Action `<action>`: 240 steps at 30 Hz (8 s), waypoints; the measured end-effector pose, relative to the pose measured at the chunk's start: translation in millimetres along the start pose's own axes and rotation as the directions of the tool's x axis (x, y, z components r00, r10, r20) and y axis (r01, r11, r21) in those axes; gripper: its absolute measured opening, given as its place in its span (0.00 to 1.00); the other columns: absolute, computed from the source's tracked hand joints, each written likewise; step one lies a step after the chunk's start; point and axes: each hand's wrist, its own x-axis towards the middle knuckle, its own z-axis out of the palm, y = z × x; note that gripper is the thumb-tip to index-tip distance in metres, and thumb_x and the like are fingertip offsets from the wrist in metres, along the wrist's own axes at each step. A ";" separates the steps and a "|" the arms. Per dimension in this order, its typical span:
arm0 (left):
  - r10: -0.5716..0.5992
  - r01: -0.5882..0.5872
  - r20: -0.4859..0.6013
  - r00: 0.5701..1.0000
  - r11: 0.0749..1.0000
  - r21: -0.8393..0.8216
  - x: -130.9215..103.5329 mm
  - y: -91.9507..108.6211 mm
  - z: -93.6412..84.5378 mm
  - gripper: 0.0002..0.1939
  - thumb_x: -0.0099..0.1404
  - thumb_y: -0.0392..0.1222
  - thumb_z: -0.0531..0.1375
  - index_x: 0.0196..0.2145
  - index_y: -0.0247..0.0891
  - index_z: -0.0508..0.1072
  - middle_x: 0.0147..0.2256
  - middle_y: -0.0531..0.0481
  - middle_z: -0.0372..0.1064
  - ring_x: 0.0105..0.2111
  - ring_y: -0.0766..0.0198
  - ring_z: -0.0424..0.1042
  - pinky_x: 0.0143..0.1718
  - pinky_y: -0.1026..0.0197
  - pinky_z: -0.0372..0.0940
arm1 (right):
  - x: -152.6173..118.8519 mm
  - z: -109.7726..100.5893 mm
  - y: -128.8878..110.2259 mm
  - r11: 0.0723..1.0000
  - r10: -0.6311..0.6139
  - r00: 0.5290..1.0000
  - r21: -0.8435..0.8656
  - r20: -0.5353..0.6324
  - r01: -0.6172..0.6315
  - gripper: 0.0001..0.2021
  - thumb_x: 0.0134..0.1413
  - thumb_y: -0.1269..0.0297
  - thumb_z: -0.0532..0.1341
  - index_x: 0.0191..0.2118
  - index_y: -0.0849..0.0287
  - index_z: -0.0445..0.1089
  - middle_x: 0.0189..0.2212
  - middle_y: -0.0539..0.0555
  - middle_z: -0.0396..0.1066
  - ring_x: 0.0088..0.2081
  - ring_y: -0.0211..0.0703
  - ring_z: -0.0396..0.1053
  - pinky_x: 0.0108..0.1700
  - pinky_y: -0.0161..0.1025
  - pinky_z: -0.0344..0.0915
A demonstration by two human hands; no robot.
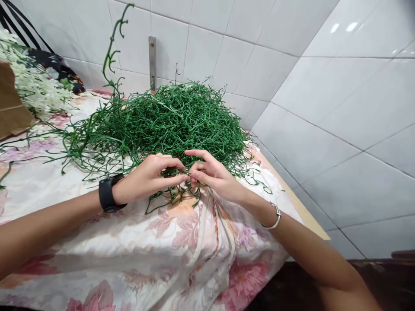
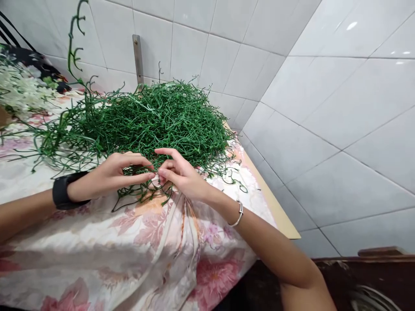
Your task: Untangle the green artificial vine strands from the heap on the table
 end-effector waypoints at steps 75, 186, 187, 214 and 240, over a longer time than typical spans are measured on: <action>-0.140 -0.090 -0.471 0.871 0.896 -0.434 -6.0 -3.8 -10.1 0.10 0.57 0.35 0.56 0.38 0.34 0.72 0.35 0.49 0.70 0.33 0.65 0.69 0.33 0.65 0.64 | 30.9 -5.6 21.5 0.057 -0.059 0.776 -0.774 0.628 0.630 0.19 0.62 0.61 0.46 0.58 0.53 0.55 0.57 0.51 0.56 0.61 0.40 0.46 0.60 0.45 0.44; -0.061 0.049 -0.188 0.980 0.996 -0.072 -10.1 -4.0 10.6 0.07 0.62 0.43 0.55 0.34 0.37 0.68 0.31 0.53 0.69 0.31 0.68 0.65 0.33 0.65 0.56 | -1.1 18.3 9.3 0.602 -0.402 0.915 -0.742 0.040 0.297 0.15 0.55 0.73 0.52 0.49 0.61 0.51 0.43 0.56 0.63 0.41 0.39 0.66 0.41 0.39 0.65; -0.056 0.045 -0.187 0.981 0.997 -0.061 -10.2 -4.0 10.8 0.07 0.62 0.43 0.55 0.34 0.37 0.68 0.30 0.53 0.68 0.30 0.68 0.65 0.33 0.64 0.56 | -1.0 18.5 11.1 0.527 -0.447 0.893 -0.793 0.048 0.306 0.15 0.55 0.73 0.52 0.49 0.62 0.52 0.43 0.57 0.64 0.41 0.40 0.66 0.42 0.40 0.65; -0.083 0.074 -0.133 0.988 0.994 -0.077 -13.5 -2.5 7.2 0.11 0.64 0.46 0.52 0.31 0.39 0.70 0.29 0.55 0.67 0.29 0.68 0.63 0.33 0.65 0.55 | -7.0 18.9 7.1 0.663 -0.403 0.915 -0.687 0.008 0.298 0.15 0.59 0.72 0.46 0.53 0.61 0.50 0.40 0.55 0.66 0.35 0.35 0.66 0.38 0.36 0.64; -0.133 0.118 -0.112 0.985 0.984 -0.136 -13.9 -5.3 17.4 0.15 0.65 0.46 0.49 0.25 0.38 0.64 0.23 0.54 0.60 0.26 0.66 0.57 0.29 0.63 0.51 | 9.4 -24.8 -8.1 0.429 -0.461 0.869 -0.811 0.181 0.397 0.10 0.57 0.75 0.42 0.42 0.60 0.53 0.25 0.48 0.59 0.26 0.31 0.57 0.31 0.31 0.58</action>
